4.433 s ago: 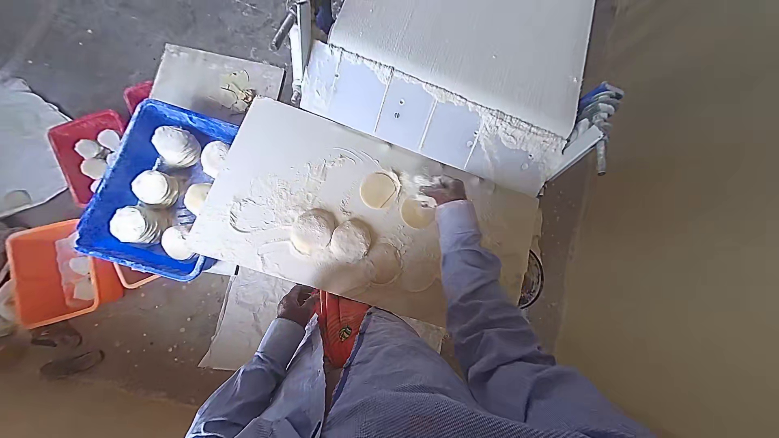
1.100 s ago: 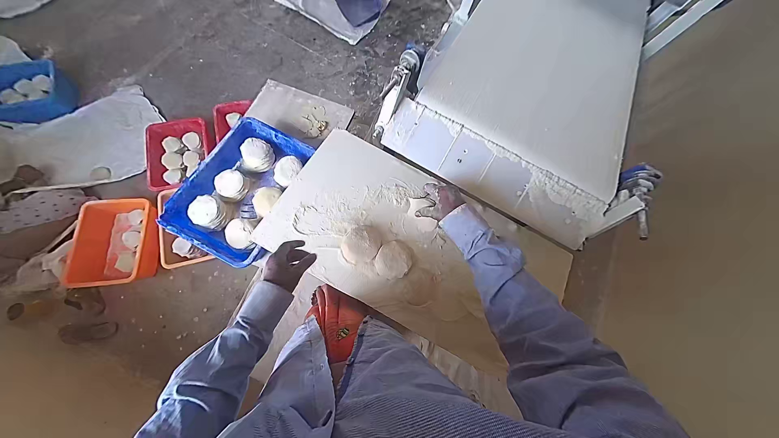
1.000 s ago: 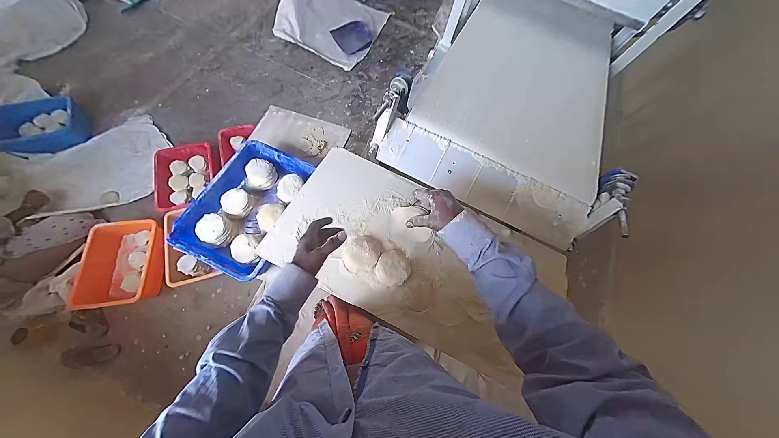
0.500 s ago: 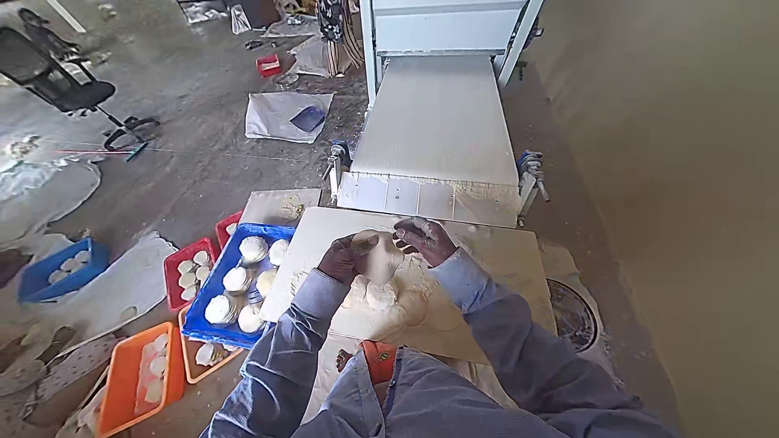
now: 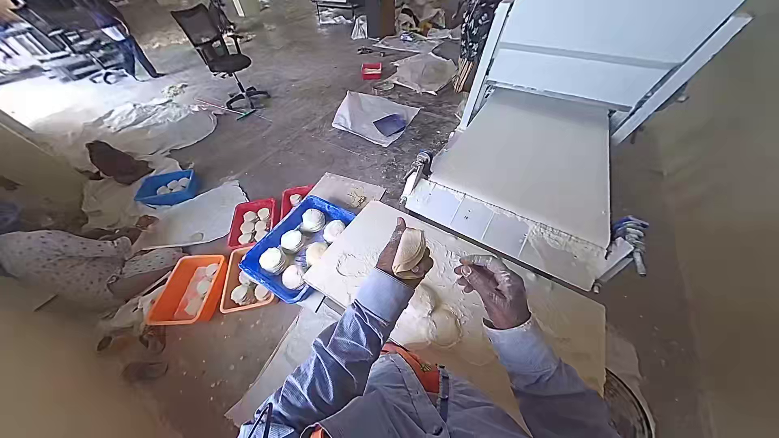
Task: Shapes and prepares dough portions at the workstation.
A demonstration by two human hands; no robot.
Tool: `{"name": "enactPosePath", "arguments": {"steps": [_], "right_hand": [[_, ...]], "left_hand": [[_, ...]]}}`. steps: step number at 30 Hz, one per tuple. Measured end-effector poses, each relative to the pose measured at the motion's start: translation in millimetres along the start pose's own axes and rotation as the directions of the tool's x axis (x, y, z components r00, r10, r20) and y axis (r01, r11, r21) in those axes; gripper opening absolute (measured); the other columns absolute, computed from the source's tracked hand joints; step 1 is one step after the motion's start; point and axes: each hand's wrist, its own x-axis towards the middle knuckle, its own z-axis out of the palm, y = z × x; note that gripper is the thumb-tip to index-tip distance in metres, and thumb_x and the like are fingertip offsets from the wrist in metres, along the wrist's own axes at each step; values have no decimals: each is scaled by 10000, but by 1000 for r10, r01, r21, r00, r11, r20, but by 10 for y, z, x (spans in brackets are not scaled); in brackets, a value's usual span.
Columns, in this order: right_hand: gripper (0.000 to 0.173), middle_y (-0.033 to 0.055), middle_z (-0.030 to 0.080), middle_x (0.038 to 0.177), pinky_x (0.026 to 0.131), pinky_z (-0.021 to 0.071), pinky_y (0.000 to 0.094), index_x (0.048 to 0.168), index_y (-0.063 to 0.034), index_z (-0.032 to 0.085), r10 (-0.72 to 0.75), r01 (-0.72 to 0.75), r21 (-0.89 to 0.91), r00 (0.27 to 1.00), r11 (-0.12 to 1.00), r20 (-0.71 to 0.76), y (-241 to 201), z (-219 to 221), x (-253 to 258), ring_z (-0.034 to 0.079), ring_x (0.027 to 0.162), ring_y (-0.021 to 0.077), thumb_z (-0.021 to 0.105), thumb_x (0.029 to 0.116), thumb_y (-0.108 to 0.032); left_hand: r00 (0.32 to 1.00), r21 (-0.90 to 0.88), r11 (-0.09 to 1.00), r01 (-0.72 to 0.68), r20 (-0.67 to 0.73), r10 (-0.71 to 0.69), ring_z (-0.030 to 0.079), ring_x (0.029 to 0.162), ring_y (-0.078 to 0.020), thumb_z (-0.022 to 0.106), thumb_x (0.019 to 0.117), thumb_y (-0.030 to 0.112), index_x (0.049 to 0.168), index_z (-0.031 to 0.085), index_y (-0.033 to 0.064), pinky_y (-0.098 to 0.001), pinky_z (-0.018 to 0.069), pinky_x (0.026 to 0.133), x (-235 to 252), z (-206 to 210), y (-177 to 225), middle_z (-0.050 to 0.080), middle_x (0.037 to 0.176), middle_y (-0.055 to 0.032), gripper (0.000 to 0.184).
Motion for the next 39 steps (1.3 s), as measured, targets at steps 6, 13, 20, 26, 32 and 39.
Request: {"name": "enactPosePath", "arguments": {"steps": [6,13,20,26,32,39], "right_hand": [[322,112,714,1147,812,609,291,1238,10,643,-285,300,-196,953,934,104,-328,232,65,709,943,121,608,980,-179],[197,78,706,986,805,588,263,1056,9,678,-409,399,-174,912,900,-25,-312,282,-72,684,884,92,628,977,-164],[270,37,715,896,585,547,207,1133,25,644,-22,21,17,994,1000,104,-392,285,-282,637,641,48,682,918,-134],[289,75,724,913,524,502,213,1164,-10,654,555,-615,499,782,611,284,-318,182,-125,632,632,89,440,1108,-196],[145,24,671,843,528,508,211,1075,-84,616,595,-690,592,699,417,397,-83,75,-163,604,608,73,489,1082,-155],[171,45,705,952,634,557,239,1141,-91,625,536,-704,587,699,400,473,145,17,-153,673,762,103,482,1074,-157]], "left_hand": [[996,22,999,29,-87,-27,499,397,-71,168,1081,575,738,575,135,-193,440,409,-138,56,-61,533,519,10,690],[886,585,811,17,-384,258,598,544,-89,487,1080,374,944,673,45,-251,531,516,-290,336,5,635,682,-28,402],[856,704,710,27,-383,347,611,586,-128,521,1071,348,978,665,20,-301,541,562,-255,496,79,641,720,-56,369],[899,885,466,-3,-202,389,605,555,-118,550,1064,291,899,666,24,-303,545,558,-253,508,-151,637,674,-46,334],[919,945,326,-28,-103,380,616,545,-122,590,1039,271,861,657,23,-316,555,562,-163,501,-264,636,653,-47,313],[932,944,330,-20,-102,347,612,536,-113,583,1043,259,840,655,27,-305,553,553,-126,465,-335,634,644,-38,316]]}}
